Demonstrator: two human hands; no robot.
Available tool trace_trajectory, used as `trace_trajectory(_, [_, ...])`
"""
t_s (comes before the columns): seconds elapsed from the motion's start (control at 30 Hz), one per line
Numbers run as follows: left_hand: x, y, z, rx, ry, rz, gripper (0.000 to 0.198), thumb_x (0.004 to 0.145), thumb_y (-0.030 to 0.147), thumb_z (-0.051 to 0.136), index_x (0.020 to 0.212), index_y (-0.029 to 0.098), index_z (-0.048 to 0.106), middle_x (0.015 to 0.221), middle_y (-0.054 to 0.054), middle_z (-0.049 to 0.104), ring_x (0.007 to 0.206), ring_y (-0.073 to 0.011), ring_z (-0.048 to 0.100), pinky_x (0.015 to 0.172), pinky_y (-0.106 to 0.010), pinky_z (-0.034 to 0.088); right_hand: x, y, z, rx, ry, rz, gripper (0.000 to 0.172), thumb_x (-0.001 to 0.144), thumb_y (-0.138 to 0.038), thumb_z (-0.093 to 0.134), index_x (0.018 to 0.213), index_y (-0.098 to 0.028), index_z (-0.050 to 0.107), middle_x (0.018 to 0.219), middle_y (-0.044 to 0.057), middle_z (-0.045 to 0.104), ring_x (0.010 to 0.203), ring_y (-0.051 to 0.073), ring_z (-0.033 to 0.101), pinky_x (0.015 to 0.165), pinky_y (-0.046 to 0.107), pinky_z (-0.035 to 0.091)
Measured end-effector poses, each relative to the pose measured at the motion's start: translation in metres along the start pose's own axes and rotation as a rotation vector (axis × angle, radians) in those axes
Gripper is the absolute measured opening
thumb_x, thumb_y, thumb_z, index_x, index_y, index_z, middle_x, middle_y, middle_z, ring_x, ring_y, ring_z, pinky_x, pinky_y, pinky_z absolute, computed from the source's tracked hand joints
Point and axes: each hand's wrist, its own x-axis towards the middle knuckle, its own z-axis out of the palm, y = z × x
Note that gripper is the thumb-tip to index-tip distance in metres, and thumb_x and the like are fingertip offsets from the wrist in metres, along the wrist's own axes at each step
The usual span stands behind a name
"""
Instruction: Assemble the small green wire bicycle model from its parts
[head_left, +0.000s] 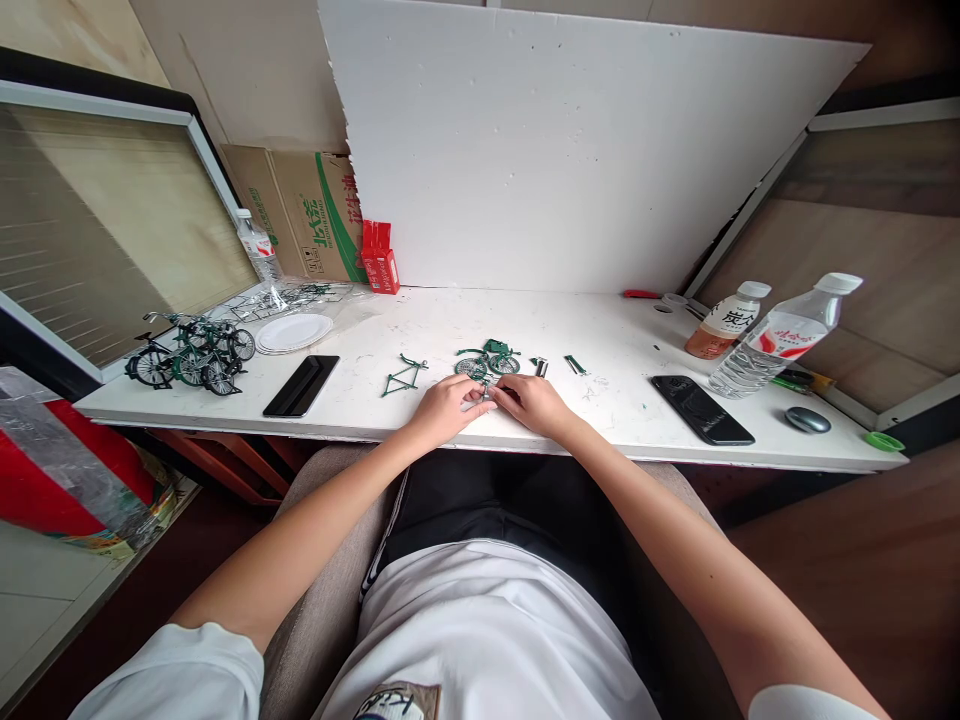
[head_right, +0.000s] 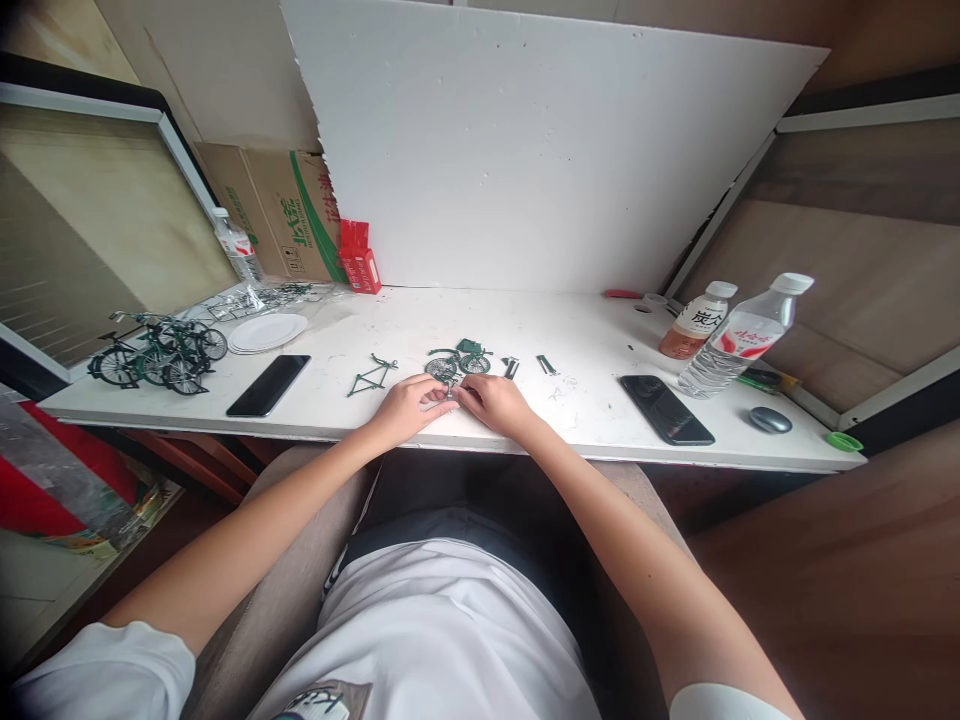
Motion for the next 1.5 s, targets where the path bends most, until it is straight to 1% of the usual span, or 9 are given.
trace_trajectory(0.2, [0.0012,-0.0007,-0.0017,-0.080,-0.010,-0.054,0.017,0.095,0.035,0.080,0.091,0.021,0.072,0.094,-0.004,0.074,0.086,-0.0206,0.071,0.081,-0.033,0.058,0.0003,0.0009,0.0002,0.012,-0.006,-0.005,0.039,0.113,-0.050,0.052,0.096,-0.021,0.072,0.086,0.007,0.075,0.073,0.020,0.064,0.069,0.029,0.040])
trace_trajectory(0.33, [0.0020,0.0007,-0.0021,-0.088,-0.004,-0.061,0.016,0.096,0.034,0.077,0.090,0.020,0.072,0.094,-0.005,0.074,0.084,-0.0202,0.071,0.081,-0.033,0.059,0.0005,0.0001,-0.0004,0.015,-0.010,-0.001,0.039,0.113,-0.049,0.051,0.096,-0.021,0.072,0.086,0.008,0.076,0.074,0.020,0.065,0.069,0.029,0.041])
trace_trajectory(0.47, [0.0020,0.0015,-0.0013,-0.077,0.010,-0.061,0.017,0.099,0.034,0.072,0.089,0.020,0.072,0.093,-0.006,0.074,0.080,-0.0190,0.069,0.077,-0.032,0.058,0.0002,-0.0010,-0.0014,-0.001,-0.004,-0.011,0.041,0.114,-0.050,0.049,0.097,-0.020,0.072,0.086,0.009,0.076,0.073,0.020,0.064,0.069,0.029,0.041])
trace_trajectory(0.7, [0.0014,0.0022,-0.0012,-0.052,0.015,-0.050,0.011,0.099,0.029,0.069,0.095,0.020,0.073,0.096,-0.006,0.075,0.081,-0.0189,0.070,0.077,-0.033,0.058,0.0001,-0.0019,-0.0021,-0.006,-0.001,-0.025,0.039,0.114,-0.047,0.050,0.095,-0.020,0.071,0.086,0.008,0.075,0.071,0.019,0.062,0.068,0.029,0.039])
trace_trajectory(1.0, [0.0015,0.0003,-0.0005,-0.043,0.008,-0.054,0.011,0.099,0.029,0.069,0.094,0.020,0.073,0.094,-0.005,0.073,0.081,-0.0190,0.068,0.078,-0.033,0.056,0.0000,-0.0010,-0.0015,-0.008,-0.003,-0.020,0.037,0.113,-0.045,0.051,0.095,-0.020,0.071,0.085,0.007,0.075,0.070,0.019,0.062,0.067,0.029,0.039])
trace_trajectory(1.5, [0.0009,0.0014,0.0000,-0.011,0.016,-0.036,0.009,0.099,0.026,0.069,0.093,0.020,0.072,0.094,-0.005,0.073,0.084,-0.0202,0.069,0.078,-0.033,0.054,0.0004,0.0008,0.0009,-0.018,-0.001,-0.022,0.039,0.113,-0.047,0.051,0.096,-0.020,0.072,0.086,0.008,0.076,0.071,0.019,0.063,0.067,0.029,0.039])
